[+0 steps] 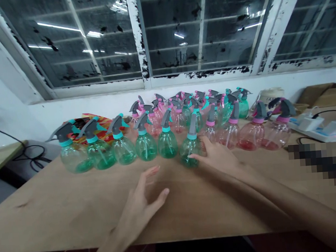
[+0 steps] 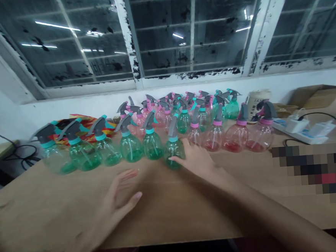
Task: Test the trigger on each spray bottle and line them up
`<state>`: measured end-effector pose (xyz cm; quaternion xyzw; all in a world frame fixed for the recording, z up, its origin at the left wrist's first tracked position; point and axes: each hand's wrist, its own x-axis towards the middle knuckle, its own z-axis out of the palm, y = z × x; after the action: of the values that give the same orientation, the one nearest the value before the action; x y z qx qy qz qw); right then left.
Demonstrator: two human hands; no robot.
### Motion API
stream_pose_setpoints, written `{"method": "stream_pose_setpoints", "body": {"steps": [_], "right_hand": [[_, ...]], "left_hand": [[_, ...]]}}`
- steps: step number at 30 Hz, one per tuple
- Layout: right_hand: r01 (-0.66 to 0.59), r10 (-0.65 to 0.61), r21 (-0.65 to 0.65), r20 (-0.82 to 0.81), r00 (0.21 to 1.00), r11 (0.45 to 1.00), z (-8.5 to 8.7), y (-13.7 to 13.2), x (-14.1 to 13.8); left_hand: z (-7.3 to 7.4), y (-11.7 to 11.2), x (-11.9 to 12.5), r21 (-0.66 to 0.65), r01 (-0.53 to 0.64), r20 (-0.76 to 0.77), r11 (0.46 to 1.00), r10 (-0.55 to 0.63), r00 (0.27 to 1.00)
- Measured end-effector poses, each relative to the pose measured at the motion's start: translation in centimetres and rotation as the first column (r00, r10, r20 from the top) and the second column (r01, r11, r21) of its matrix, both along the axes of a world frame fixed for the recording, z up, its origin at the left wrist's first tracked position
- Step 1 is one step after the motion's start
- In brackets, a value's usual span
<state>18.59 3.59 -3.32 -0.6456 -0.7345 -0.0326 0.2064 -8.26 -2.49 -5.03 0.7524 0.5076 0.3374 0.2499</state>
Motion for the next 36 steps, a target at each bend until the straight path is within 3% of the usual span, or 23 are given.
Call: {"method": "stream_pose_setpoints", "body": {"steps": [5,13,19,25,32,36], "right_hand": [[0.037,-0.036,-0.004,0.079,0.996,0.999,0.6,2.2,0.2],[0.055,-0.056,0.008,0.114,0.992,0.998,1.4,4.0,-0.2],[0.059,-0.059,0.007,0.088,0.994,0.998,1.3,5.0,-0.6],[0.037,-0.039,0.036,0.043,0.998,0.999,1.5,4.7,-0.5],[0.112,-0.095,0.160,-0.114,0.989,0.981,1.5,1.2,4.2],[0.227,-0.184,0.199,-0.212,0.960,0.953,1.0,1.3,6.9]], "left_hand": [[-1.2,-1.5,-1.2,0.006,-0.058,-0.110,0.998,0.059,0.992],[-1.8,-1.4,-0.4,0.188,0.019,-0.234,0.982,0.026,0.972],[-1.4,-1.1,1.0,0.117,0.083,-0.261,0.990,-0.050,0.964],[-1.5,-1.0,2.2,0.120,0.040,-0.244,0.992,-0.010,0.970],[-1.7,-0.8,2.5,0.157,0.063,-0.308,0.986,-0.012,0.951],[-1.5,-0.6,3.5,0.100,0.127,-0.285,0.987,-0.094,0.954]]}}
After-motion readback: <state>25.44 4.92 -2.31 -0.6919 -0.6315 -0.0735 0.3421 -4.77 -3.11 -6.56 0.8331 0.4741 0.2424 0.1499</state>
